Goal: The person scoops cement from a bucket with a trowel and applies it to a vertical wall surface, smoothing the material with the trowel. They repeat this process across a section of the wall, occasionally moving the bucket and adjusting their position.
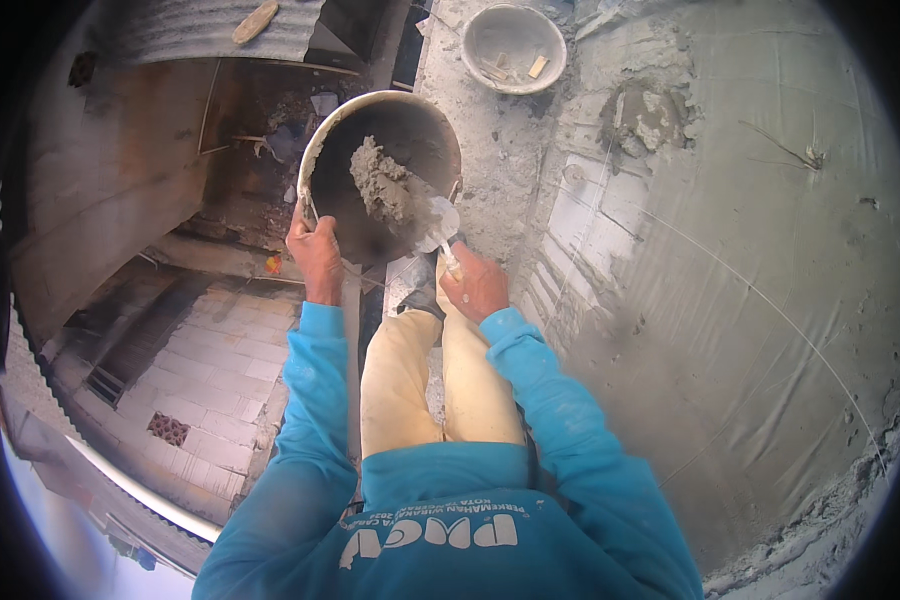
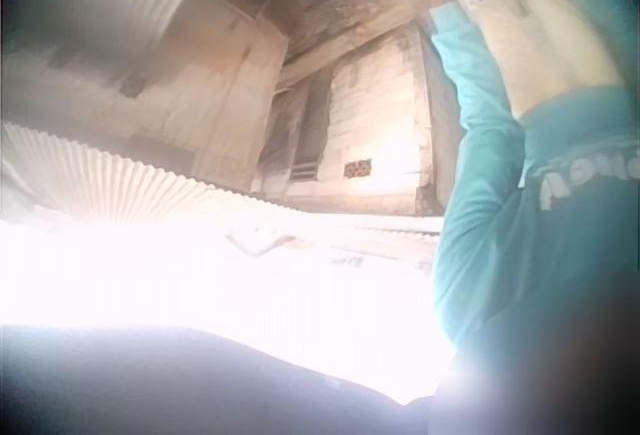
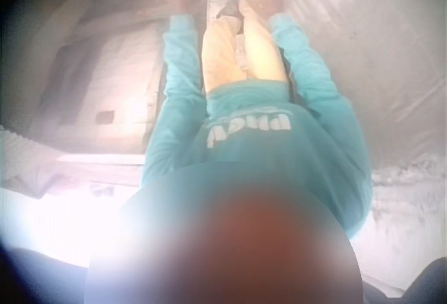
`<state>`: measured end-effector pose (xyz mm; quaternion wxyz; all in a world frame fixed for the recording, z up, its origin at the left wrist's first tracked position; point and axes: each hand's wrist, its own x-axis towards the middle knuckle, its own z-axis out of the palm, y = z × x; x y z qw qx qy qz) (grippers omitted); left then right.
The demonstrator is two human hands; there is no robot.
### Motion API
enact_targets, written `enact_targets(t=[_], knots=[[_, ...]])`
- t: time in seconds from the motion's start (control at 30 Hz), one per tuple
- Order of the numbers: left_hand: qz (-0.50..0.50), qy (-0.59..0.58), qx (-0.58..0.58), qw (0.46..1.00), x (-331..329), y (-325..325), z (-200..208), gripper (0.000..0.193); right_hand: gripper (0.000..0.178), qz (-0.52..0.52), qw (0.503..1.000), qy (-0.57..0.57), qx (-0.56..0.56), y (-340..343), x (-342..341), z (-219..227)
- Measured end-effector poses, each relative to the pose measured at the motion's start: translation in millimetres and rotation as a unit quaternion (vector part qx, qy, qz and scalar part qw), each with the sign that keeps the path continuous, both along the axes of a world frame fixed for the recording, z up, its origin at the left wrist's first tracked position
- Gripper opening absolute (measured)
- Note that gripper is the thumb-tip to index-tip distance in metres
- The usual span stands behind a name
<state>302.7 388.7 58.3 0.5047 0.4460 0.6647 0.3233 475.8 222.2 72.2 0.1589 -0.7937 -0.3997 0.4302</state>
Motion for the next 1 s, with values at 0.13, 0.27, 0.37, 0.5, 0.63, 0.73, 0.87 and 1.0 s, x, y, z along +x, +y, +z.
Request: enact_targets(t=[0.13, 0.27, 0.37, 0.5, 0.63, 0.73, 0.87, 1.0], knots=[[0.052, -0.025, -0.01, 0.998, -10, -10, -20, 0.053, 0.027, 0.026, 0.998, -0.055, -0.021, 4, -5, -4], [0.084, 0.025, -0.022, 0.996, -38, -23, -27, 0.052, 0.025, 0.007, 1.0, -0.013, 0.016, 16, -21, 6], [0.163, -0.015, -0.042, 0.986, -67, -33, -27, 0.053, 0.029, 0.014, 0.995, 0.071, 0.073, 22, -43, 18], [0.147, 0.095, -0.052, 0.983, -116, -51, -21, 0.051, 0.037, -0.001, 0.961, 0.277, -0.007, 35, -33, 16], [0.152, 0.168, -0.077, 0.971, -161, -77, -16, 0.046, 0.029, -0.311, 0.804, 0.487, -0.144, 65, 66, 4], [0.155, 0.206, -0.068, 0.964, -188, -92, -3, 0.043, 0.03, -0.447, 0.884, 0.128, -0.039, 73, 100, 34], [0.185, 0.216, -0.144, 0.948, -203, -104, 17, 0.034, 0.028, -0.332, 0.934, 0.099, -0.083, 22, 49, 102], [0.187, 0.157, -0.103, 0.964, -206, -116, 37, 0.034, 0.027, -0.299, 0.951, 0.076, -0.032, 1, 40, 49]])
